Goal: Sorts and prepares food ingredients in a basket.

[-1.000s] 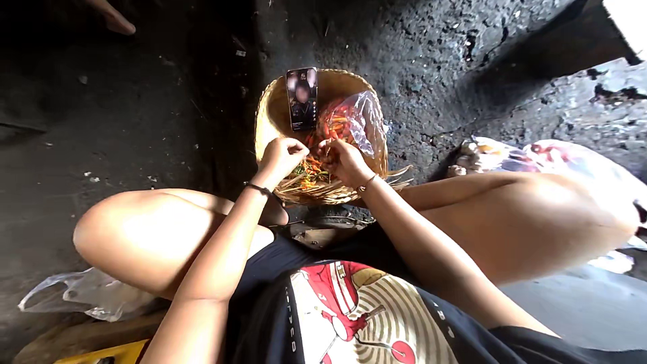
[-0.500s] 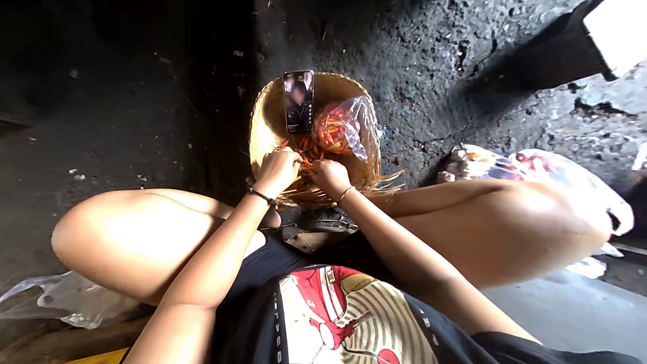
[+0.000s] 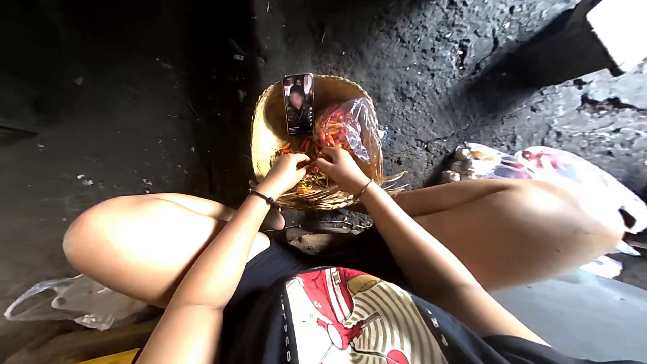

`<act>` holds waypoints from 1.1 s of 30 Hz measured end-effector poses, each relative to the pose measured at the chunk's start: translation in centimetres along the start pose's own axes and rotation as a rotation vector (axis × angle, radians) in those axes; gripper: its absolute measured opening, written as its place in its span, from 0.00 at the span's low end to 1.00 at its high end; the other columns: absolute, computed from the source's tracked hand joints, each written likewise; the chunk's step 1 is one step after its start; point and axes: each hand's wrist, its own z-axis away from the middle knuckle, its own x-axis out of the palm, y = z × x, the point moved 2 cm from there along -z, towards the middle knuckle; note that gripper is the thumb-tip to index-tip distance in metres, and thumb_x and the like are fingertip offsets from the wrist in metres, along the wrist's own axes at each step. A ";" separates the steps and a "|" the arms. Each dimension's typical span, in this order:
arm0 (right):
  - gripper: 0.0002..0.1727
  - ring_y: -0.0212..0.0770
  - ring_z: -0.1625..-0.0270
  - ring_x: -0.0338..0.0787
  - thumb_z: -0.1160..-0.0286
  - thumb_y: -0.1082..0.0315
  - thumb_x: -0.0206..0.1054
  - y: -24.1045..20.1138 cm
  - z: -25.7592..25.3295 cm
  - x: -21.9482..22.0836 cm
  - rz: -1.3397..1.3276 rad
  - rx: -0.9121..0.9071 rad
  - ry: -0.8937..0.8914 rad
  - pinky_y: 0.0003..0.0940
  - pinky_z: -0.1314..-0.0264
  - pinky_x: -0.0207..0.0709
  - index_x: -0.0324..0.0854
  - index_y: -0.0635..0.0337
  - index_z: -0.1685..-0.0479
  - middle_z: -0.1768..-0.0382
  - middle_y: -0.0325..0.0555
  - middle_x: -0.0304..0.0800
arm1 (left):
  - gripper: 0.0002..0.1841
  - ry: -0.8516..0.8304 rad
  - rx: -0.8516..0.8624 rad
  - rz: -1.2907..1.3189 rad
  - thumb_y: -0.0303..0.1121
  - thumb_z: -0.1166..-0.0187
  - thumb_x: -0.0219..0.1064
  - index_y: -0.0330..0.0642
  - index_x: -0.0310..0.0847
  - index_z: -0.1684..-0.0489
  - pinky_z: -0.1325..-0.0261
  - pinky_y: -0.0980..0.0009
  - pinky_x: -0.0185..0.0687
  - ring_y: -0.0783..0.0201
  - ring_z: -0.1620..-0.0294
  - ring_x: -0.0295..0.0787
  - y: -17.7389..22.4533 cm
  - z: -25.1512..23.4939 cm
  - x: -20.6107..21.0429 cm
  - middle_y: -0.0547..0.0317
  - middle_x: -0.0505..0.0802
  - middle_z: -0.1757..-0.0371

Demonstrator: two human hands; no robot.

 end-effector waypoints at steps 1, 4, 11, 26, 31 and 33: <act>0.15 0.49 0.64 0.83 0.15 0.62 0.60 0.1 0.0 -0.1 -0.049 0.016 0.014 0.53 0.57 0.75 0.83 0.66 0.62 0.69 0.52 0.82 | 0.14 0.018 0.010 0.017 0.27 0.16 0.65 0.34 0.87 0.37 0.23 0.48 0.77 0.47 0.32 0.89 0.1 0.0 -0.1 0.41 0.93 0.39; 0.16 0.44 0.65 0.79 0.12 0.61 0.57 0.0 -0.1 -0.2 -0.151 0.047 0.047 0.48 0.58 0.72 0.82 0.66 0.60 0.69 0.50 0.79 | 0.13 0.062 0.083 0.046 0.24 0.16 0.62 0.31 0.89 0.41 0.27 0.51 0.80 0.49 0.36 0.91 0.2 0.3 -0.5 0.40 0.94 0.42; 0.14 0.28 0.66 0.85 0.16 0.59 0.67 0.2 -0.3 0.1 -0.449 -0.160 0.084 0.27 0.58 0.80 0.83 0.64 0.52 0.67 0.41 0.87 | 0.15 0.131 0.074 0.289 0.27 0.09 0.54 0.31 0.87 0.43 0.36 0.60 0.82 0.62 0.47 0.91 0.2 0.2 -0.6 0.46 0.94 0.50; 0.17 0.24 0.81 0.71 0.07 0.57 0.47 0.2 0.2 1.7 -1.198 0.263 0.023 0.17 0.79 0.64 0.76 0.50 0.62 0.77 0.30 0.75 | 0.14 0.128 0.092 0.126 0.31 0.10 0.57 0.34 0.91 0.55 0.55 0.63 0.84 0.64 0.68 0.87 0.5 0.8 -2.2 0.53 0.92 0.66; 0.14 0.31 0.70 0.83 0.11 0.66 0.50 1.1 -0.2 1.3 -1.033 0.265 0.078 0.24 0.69 0.77 0.83 0.58 0.47 0.66 0.38 0.87 | 0.15 0.029 -0.278 -0.424 0.27 0.19 0.64 0.45 0.92 0.40 0.25 0.36 0.70 0.40 0.26 0.80 -1.1 0.8 -2.3 0.41 0.88 0.32; 0.18 0.29 0.73 0.80 0.07 0.60 0.49 1.1 -0.3 1.6 -1.009 0.259 0.084 0.22 0.72 0.74 0.85 0.58 0.49 0.69 0.36 0.84 | 0.17 0.077 -0.168 -0.439 0.24 0.22 0.64 0.48 0.92 0.39 0.27 0.37 0.70 0.40 0.26 0.80 -0.7 0.6 -1.7 0.44 0.87 0.30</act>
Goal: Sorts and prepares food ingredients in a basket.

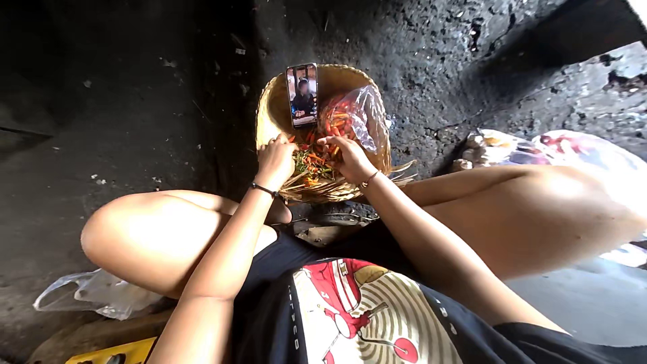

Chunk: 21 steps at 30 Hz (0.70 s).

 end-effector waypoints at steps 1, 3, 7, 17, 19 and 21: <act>0.21 0.27 0.76 0.79 0.05 0.55 0.48 0.2 0.0 0.1 0.002 0.001 0.004 0.21 0.75 0.72 0.85 0.56 0.53 0.71 0.35 0.84 | 0.17 0.013 0.085 0.029 0.22 0.22 0.63 0.47 0.93 0.41 0.26 0.38 0.71 0.41 0.28 0.81 0.4 0.0 0.5 0.45 0.88 0.31; 0.24 0.26 0.79 0.76 0.04 0.53 0.47 0.4 -0.1 0.1 -0.006 -0.019 0.014 0.20 0.77 0.71 0.85 0.58 0.55 0.76 0.33 0.82 | 0.16 -0.023 0.237 0.069 0.20 0.22 0.62 0.41 0.93 0.45 0.23 0.39 0.71 0.42 0.28 0.82 1.1 -0.3 2.0 0.45 0.89 0.31; 0.17 0.28 0.79 0.73 0.06 0.64 0.50 0.9 -0.3 -0.6 0.027 -0.029 0.048 0.22 0.76 0.69 0.84 0.62 0.42 0.77 0.33 0.75 | 0.15 -0.125 0.317 -0.038 0.16 0.22 0.60 0.36 0.91 0.47 0.18 0.43 0.65 0.44 0.21 0.79 1.8 -0.7 4.4 0.45 0.88 0.28; 0.15 0.27 0.82 0.70 0.07 0.64 0.54 1.2 -0.7 -0.4 0.104 -0.061 0.048 0.21 0.78 0.67 0.84 0.63 0.42 0.80 0.32 0.70 | 0.11 -0.101 0.237 -0.120 0.16 0.18 0.57 0.29 0.89 0.57 0.23 0.45 0.73 0.41 0.28 0.84 2.3 -0.6 4.7 0.40 0.90 0.36; 0.15 0.28 0.81 0.71 0.07 0.65 0.55 1.2 -0.7 -0.5 0.101 -0.060 0.046 0.21 0.78 0.67 0.83 0.63 0.39 0.79 0.34 0.71 | 0.12 -0.089 0.230 -0.127 0.16 0.18 0.57 0.30 0.90 0.55 0.25 0.45 0.75 0.42 0.30 0.85 2.3 -0.7 4.7 0.41 0.91 0.37; 0.15 0.28 0.80 0.73 0.07 0.65 0.55 1.2 -0.6 -0.5 0.133 -0.044 0.055 0.21 0.78 0.69 0.83 0.63 0.39 0.79 0.35 0.74 | 0.14 -0.080 0.219 -0.098 0.17 0.17 0.56 0.33 0.91 0.52 0.25 0.46 0.75 0.44 0.31 0.86 2.1 -0.8 4.6 0.44 0.91 0.36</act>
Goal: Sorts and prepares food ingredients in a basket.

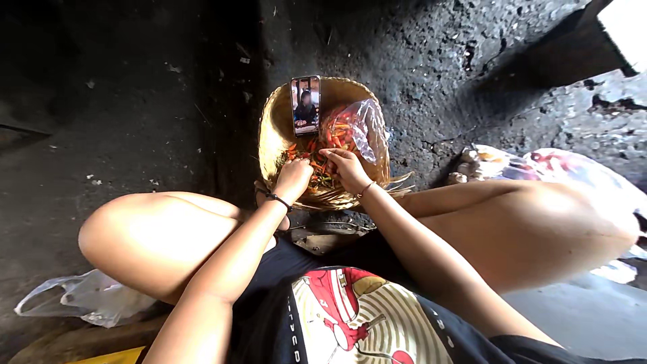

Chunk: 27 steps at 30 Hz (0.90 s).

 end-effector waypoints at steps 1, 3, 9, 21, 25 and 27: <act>0.15 0.28 0.80 0.73 0.07 0.65 0.55 -0.1 0.0 0.0 0.035 -0.001 0.003 0.21 0.78 0.68 0.84 0.64 0.39 0.78 0.35 0.74 | 0.14 0.019 0.005 0.037 0.18 0.17 0.57 0.33 0.92 0.51 0.25 0.46 0.75 0.44 0.32 0.87 -0.1 0.0 -0.1 0.44 0.92 0.37; 0.15 0.26 0.80 0.70 0.07 0.65 0.55 -0.2 0.2 0.1 0.133 -0.032 -0.001 0.20 0.78 0.66 0.85 0.64 0.41 0.76 0.36 0.75 | 0.12 0.073 0.034 0.154 0.21 0.18 0.61 0.33 0.93 0.50 0.27 0.44 0.78 0.42 0.35 0.89 -0.4 0.0 -0.7 0.40 0.92 0.40; 0.16 0.28 0.74 0.74 0.08 0.61 0.58 -0.1 0.0 0.1 0.422 -0.171 -0.021 0.26 0.68 0.71 0.87 0.64 0.47 0.65 0.42 0.85 | 0.10 0.276 -0.041 0.638 0.29 0.16 0.68 0.36 0.93 0.48 0.28 0.54 0.81 0.54 0.40 0.92 -1.5 0.6 -3.0 0.46 0.96 0.46; 0.16 0.30 0.71 0.80 0.14 0.57 0.65 -0.6 0.1 0.6 0.489 -0.388 -0.174 0.30 0.62 0.76 0.85 0.64 0.55 0.70 0.42 0.84 | 0.09 0.430 -0.241 1.362 0.25 0.14 0.64 0.28 0.85 0.45 0.48 0.68 0.93 0.65 0.58 0.96 -1.6 0.5 -2.6 0.50 0.96 0.56; 0.13 0.32 0.62 0.89 0.14 0.62 0.66 -0.7 0.4 0.7 0.461 -0.443 -0.104 0.31 0.52 0.85 0.85 0.64 0.47 0.62 0.46 0.91 | 0.09 0.446 -0.279 1.391 0.25 0.14 0.65 0.29 0.85 0.45 0.47 0.69 0.92 0.65 0.56 0.95 -1.8 0.5 -2.6 0.50 0.94 0.54; 0.13 0.33 0.59 0.91 0.15 0.63 0.66 -0.8 0.2 0.6 0.426 -0.456 -0.070 0.32 0.51 0.86 0.84 0.64 0.45 0.60 0.46 0.92 | 0.09 0.431 -0.267 1.376 0.25 0.14 0.65 0.29 0.85 0.45 0.45 0.67 0.91 0.64 0.53 0.95 -1.8 0.3 -2.5 0.49 0.94 0.52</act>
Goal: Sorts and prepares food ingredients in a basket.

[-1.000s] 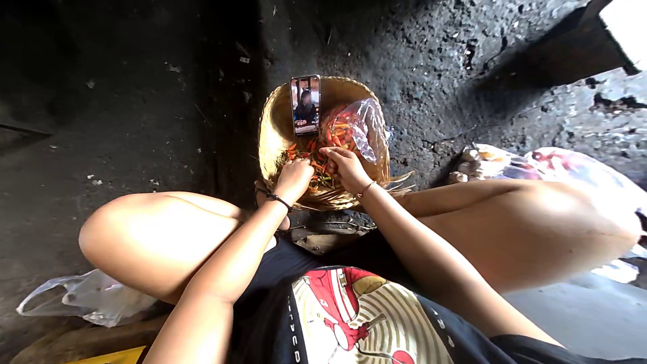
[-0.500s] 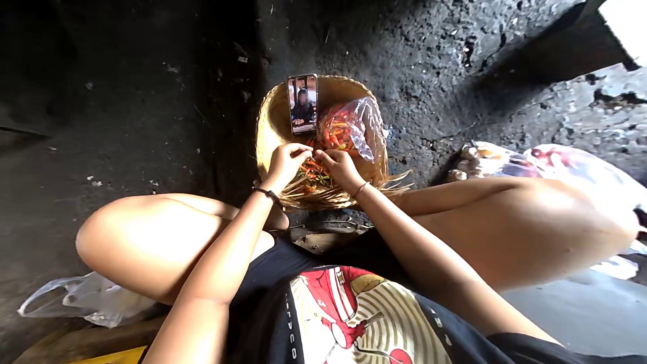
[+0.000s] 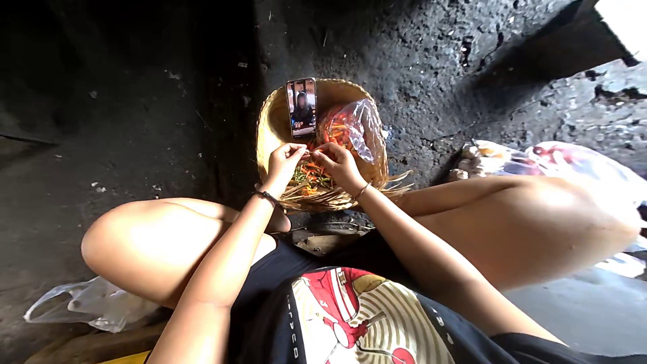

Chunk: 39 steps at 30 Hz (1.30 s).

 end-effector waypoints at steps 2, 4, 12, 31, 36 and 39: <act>0.13 0.32 0.60 0.91 0.15 0.63 0.66 0.0 -0.1 -0.2 -0.040 0.006 0.021 0.30 0.52 0.86 0.84 0.64 0.46 0.62 0.44 0.93 | 0.09 -0.050 0.008 -0.051 0.26 0.15 0.65 0.30 0.85 0.45 0.42 0.65 0.90 0.64 0.51 0.93 -0.3 -0.1 0.1 0.49 0.93 0.51; 0.12 0.31 0.61 0.90 0.14 0.64 0.65 -0.2 -0.1 -0.3 -0.081 0.020 0.025 0.29 0.53 0.84 0.84 0.65 0.48 0.63 0.43 0.92 | 0.09 -0.093 0.010 -0.104 0.27 0.15 0.66 0.31 0.86 0.46 0.44 0.65 0.88 0.65 0.53 0.91 -0.2 0.0 0.2 0.50 0.93 0.52; 0.12 0.31 0.58 0.89 0.15 0.66 0.65 -0.4 0.0 -0.2 -0.168 0.024 0.002 0.28 0.53 0.84 0.84 0.63 0.42 0.56 0.45 0.91 | 0.09 -0.153 0.068 -0.301 0.27 0.15 0.65 0.31 0.86 0.47 0.43 0.66 0.83 0.67 0.53 0.87 0.0 0.0 0.2 0.51 0.92 0.52; 0.11 0.20 0.85 0.62 0.08 0.63 0.54 -1.0 0.9 0.4 -0.874 0.357 -0.080 0.13 0.83 0.56 0.76 0.51 0.62 0.78 0.28 0.72 | 0.09 -0.250 0.279 -0.290 0.26 0.15 0.65 0.29 0.87 0.49 0.39 0.74 0.82 0.73 0.50 0.87 0.1 0.2 0.5 0.51 0.92 0.50; 0.13 0.19 0.85 0.62 0.07 0.61 0.53 -1.1 1.2 0.5 -0.967 0.398 -0.087 0.12 0.83 0.58 0.75 0.48 0.65 0.80 0.26 0.70 | 0.10 -0.295 0.178 -0.189 0.28 0.13 0.63 0.30 0.86 0.48 0.38 0.71 0.82 0.73 0.50 0.86 0.4 0.5 0.8 0.55 0.92 0.52; 0.10 0.21 0.84 0.63 0.08 0.60 0.54 -0.8 0.8 0.3 -0.819 0.304 -0.053 0.15 0.82 0.59 0.75 0.49 0.61 0.78 0.27 0.72 | 0.11 -0.284 0.200 -0.252 0.30 0.12 0.62 0.30 0.85 0.46 0.38 0.69 0.82 0.71 0.51 0.87 0.5 0.5 1.0 0.53 0.92 0.52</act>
